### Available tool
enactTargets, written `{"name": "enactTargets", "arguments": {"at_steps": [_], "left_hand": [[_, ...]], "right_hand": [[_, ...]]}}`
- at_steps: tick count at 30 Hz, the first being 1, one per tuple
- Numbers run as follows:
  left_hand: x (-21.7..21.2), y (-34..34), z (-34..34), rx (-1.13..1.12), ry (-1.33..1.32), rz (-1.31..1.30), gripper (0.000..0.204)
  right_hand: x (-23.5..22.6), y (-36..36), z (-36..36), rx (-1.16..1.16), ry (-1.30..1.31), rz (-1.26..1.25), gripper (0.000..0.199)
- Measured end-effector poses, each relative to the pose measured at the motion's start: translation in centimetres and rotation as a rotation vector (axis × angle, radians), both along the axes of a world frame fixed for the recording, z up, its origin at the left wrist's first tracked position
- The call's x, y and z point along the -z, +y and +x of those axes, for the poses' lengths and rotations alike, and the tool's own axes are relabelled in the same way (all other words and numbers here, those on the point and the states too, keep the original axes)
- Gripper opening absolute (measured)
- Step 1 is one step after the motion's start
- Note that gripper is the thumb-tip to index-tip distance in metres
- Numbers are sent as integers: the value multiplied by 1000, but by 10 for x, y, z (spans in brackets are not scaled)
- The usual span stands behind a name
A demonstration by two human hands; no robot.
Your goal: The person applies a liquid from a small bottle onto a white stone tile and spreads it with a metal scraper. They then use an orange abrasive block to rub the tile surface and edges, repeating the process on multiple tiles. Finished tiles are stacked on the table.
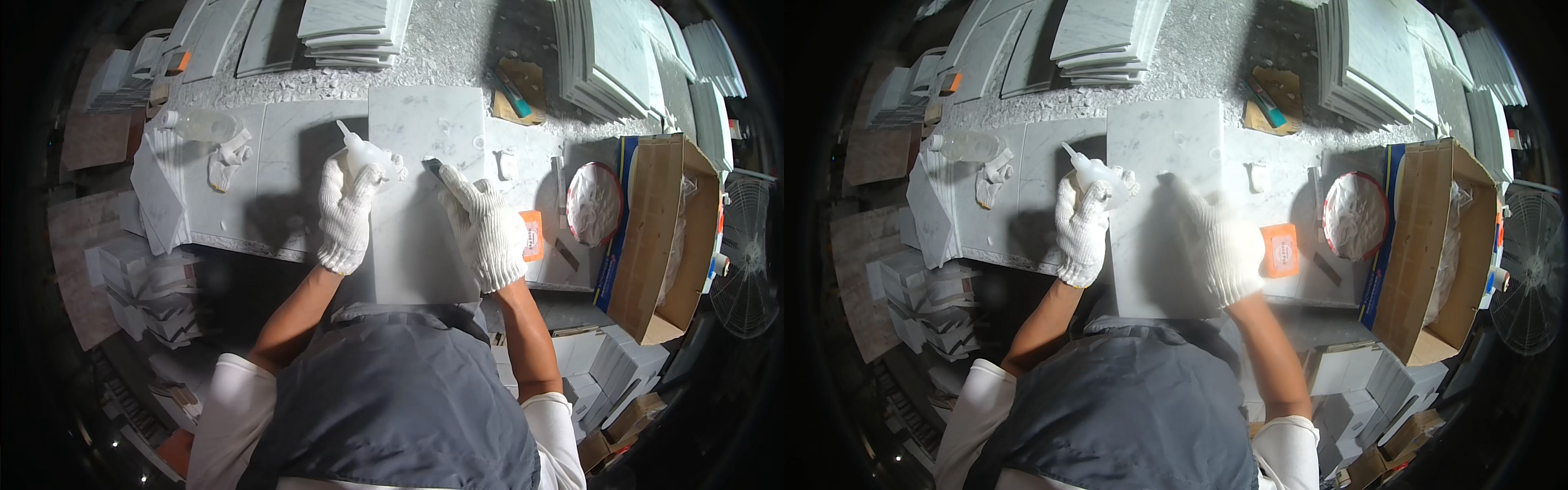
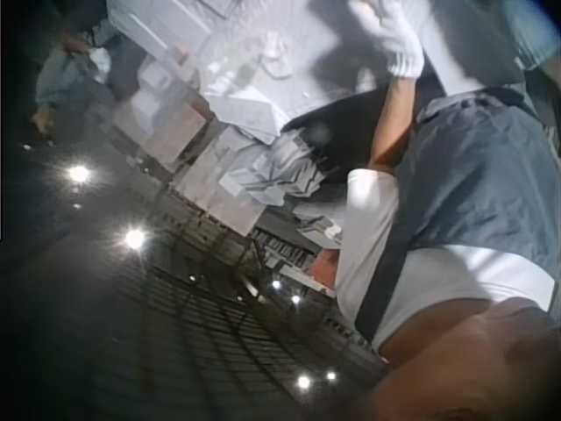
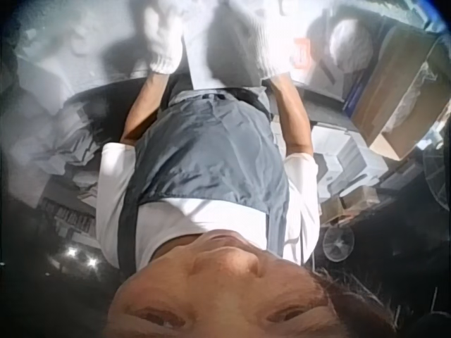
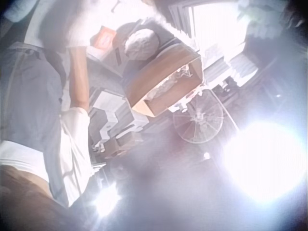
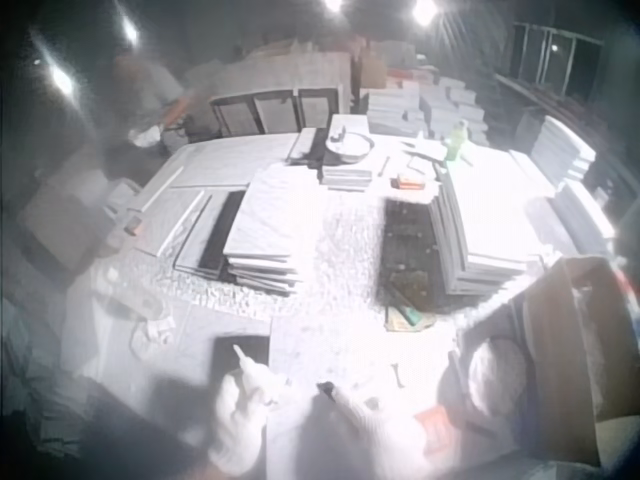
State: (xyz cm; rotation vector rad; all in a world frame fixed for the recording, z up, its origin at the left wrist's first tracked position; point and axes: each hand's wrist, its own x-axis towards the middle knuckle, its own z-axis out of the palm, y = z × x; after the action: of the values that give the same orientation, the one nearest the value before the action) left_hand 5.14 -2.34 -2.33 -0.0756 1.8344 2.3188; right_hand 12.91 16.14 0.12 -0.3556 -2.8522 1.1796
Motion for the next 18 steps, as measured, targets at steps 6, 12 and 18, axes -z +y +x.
{"name": "enactTargets", "arguments": {"at_steps": [6, 12, 18], "left_hand": [[5, -2, -2, -1, -22, 5, 41], [-1, 1, -1, -10, -3, -41, 40], [-20, -1, -1, 22, -48, -134, 40]], "right_hand": [[-4, -3, 21, -39, -88, 207, 42], [-5, -2, 2, 59, 55, -71, 34], [2, -6, 5, -23, -18, 211, 37]]}}
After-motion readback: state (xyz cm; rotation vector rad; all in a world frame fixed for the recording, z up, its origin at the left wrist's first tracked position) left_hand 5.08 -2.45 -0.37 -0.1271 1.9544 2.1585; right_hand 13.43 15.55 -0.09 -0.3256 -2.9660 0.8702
